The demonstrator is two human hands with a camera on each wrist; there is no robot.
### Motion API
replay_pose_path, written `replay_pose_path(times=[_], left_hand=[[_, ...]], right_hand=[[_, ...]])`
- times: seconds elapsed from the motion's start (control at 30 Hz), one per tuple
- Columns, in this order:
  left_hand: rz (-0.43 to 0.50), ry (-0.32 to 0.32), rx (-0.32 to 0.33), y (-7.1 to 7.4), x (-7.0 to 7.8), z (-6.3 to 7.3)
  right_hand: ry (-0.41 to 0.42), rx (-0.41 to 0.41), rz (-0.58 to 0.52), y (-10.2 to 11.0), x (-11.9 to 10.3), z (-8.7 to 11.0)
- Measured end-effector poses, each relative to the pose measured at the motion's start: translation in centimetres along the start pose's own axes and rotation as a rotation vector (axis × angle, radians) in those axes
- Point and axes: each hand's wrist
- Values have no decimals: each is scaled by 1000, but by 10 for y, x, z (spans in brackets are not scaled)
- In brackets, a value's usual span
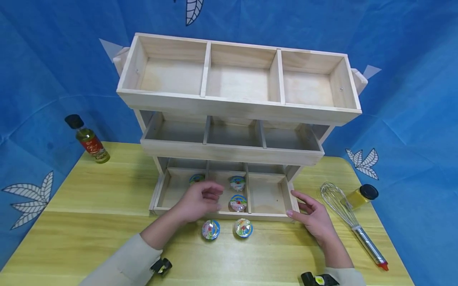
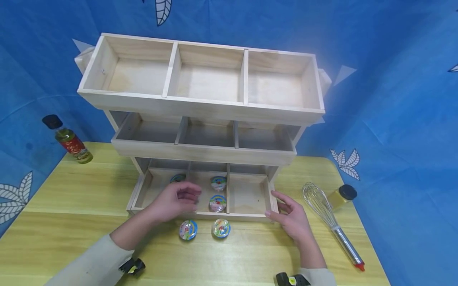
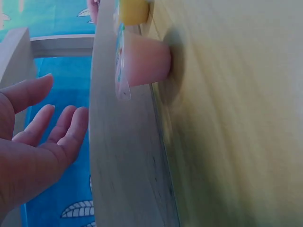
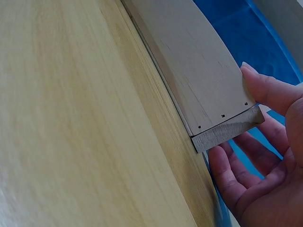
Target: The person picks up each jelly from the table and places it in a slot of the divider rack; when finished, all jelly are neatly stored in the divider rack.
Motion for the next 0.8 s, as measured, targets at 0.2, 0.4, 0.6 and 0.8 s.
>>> replay_pose_path(times=[0.2,0.4,0.6,0.8], left_hand=[[40,-14,32,9,-1,29],[82,-4,21,17,-5,57],[34,14,31,16,-13,77],[-43,48,35,8,-21,86]], right_hand=[[4,3,9,0,-1,1],[6,1,6,-1,-2,1],[6,-2,4,-1,-3,2],[1,-1,6,-2,-4,2]])
Point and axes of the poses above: each hand's wrist, its own z-axis away from the middle knuckle, its own y-axis out of the back of the hand, x = y × z, and after that the axes turned 4 degrees about -z, right-handed
